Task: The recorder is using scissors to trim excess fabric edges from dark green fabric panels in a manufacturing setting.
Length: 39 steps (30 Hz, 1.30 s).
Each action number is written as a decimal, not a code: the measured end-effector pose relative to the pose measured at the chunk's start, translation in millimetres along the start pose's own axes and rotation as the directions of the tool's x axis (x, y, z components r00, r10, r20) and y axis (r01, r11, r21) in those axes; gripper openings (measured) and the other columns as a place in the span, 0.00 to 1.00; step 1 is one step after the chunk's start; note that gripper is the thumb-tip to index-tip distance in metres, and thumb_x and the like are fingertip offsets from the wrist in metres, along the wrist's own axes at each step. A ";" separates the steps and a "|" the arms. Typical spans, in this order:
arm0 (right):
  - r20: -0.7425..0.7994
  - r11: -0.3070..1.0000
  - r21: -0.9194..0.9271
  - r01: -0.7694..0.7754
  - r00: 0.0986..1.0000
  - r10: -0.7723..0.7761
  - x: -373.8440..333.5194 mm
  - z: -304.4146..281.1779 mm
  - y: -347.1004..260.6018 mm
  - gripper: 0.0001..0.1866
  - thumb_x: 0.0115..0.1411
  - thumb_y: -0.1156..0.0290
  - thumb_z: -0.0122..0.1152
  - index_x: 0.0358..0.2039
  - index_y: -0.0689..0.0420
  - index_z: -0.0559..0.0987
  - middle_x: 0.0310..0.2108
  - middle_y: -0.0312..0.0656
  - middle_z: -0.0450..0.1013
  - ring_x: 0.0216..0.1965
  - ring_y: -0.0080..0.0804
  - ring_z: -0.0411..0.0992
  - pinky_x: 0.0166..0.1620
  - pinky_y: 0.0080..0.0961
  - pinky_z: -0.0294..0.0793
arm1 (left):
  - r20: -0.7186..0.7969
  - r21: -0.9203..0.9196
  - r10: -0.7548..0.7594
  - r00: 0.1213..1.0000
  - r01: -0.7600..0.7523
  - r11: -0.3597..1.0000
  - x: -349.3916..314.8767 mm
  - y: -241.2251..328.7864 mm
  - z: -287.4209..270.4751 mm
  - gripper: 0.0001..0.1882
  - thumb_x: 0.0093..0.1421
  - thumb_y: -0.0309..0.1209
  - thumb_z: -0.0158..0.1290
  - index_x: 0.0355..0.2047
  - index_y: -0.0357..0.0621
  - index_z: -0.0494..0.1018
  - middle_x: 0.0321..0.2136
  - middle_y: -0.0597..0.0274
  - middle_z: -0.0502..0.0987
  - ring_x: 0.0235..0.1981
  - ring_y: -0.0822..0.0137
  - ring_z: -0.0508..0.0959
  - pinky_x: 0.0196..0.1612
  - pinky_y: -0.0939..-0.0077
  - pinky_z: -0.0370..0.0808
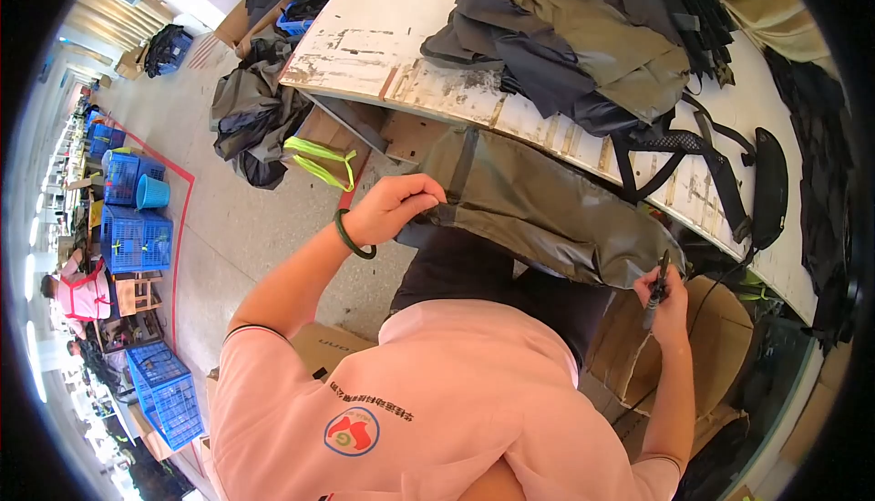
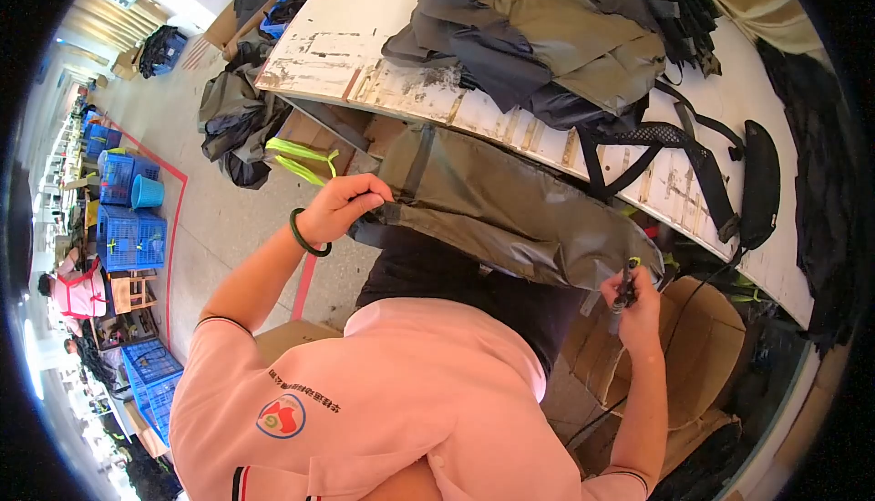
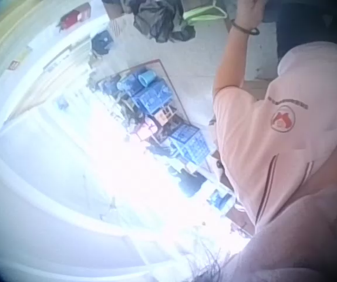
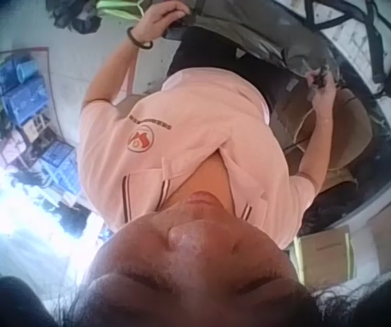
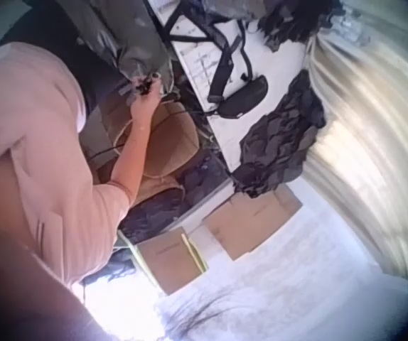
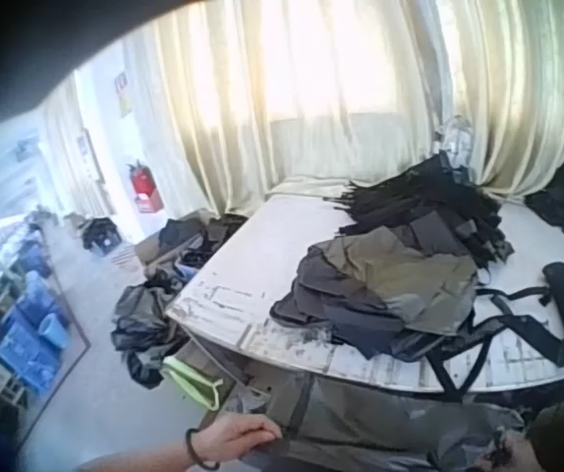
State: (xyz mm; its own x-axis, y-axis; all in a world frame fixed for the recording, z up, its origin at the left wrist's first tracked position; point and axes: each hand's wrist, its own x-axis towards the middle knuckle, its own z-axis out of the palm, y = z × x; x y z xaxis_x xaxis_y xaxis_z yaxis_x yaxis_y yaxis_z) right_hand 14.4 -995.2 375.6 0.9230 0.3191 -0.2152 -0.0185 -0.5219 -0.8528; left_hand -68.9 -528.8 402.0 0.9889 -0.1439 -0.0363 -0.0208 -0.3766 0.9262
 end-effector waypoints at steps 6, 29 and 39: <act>-0.021 0.945 0.325 -0.022 0.999 0.031 -3.3 41.9 15.5 0.17 0.47 0.91 0.56 0.37 0.60 0.69 0.32 0.39 0.75 0.36 0.31 0.75 0.38 0.29 0.74 | 0.040 -0.117 -0.075 0.996 0.079 0.990 4.0 -2.1 3.8 0.06 0.64 0.25 0.47 0.38 0.38 0.72 0.30 0.68 0.73 0.34 0.78 0.69 0.39 0.83 0.68; 0.308 0.939 0.300 -0.165 0.949 0.068 11.4 23.2 -20.7 0.13 0.53 0.77 0.66 0.34 0.58 0.70 0.30 0.32 0.69 0.33 0.17 0.68 0.37 0.16 0.69 | 0.435 0.413 0.582 0.687 -0.727 0.548 61.6 37.9 181.9 0.17 0.45 0.35 0.63 0.34 0.51 0.70 0.40 0.61 0.68 0.43 0.61 0.68 0.50 0.60 0.62; 0.066 0.998 -0.051 -0.029 0.997 0.033 26.6 37.4 4.1 0.13 0.51 0.77 0.67 0.33 0.59 0.71 0.29 0.34 0.71 0.32 0.19 0.69 0.37 0.19 0.69 | 0.439 0.400 0.600 0.668 -0.744 0.535 60.6 23.1 186.5 0.09 0.45 0.30 0.60 0.25 0.51 0.70 0.39 0.64 0.69 0.44 0.62 0.69 0.49 0.59 0.62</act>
State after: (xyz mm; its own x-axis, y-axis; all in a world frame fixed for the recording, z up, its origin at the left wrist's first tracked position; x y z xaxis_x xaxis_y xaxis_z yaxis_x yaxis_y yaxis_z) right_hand 24.6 -959.2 348.6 0.8945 0.3534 -0.2738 -0.0256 -0.5710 -0.8205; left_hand -36.8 -716.9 351.2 0.5839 -0.7242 0.3669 -0.8056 -0.4606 0.3727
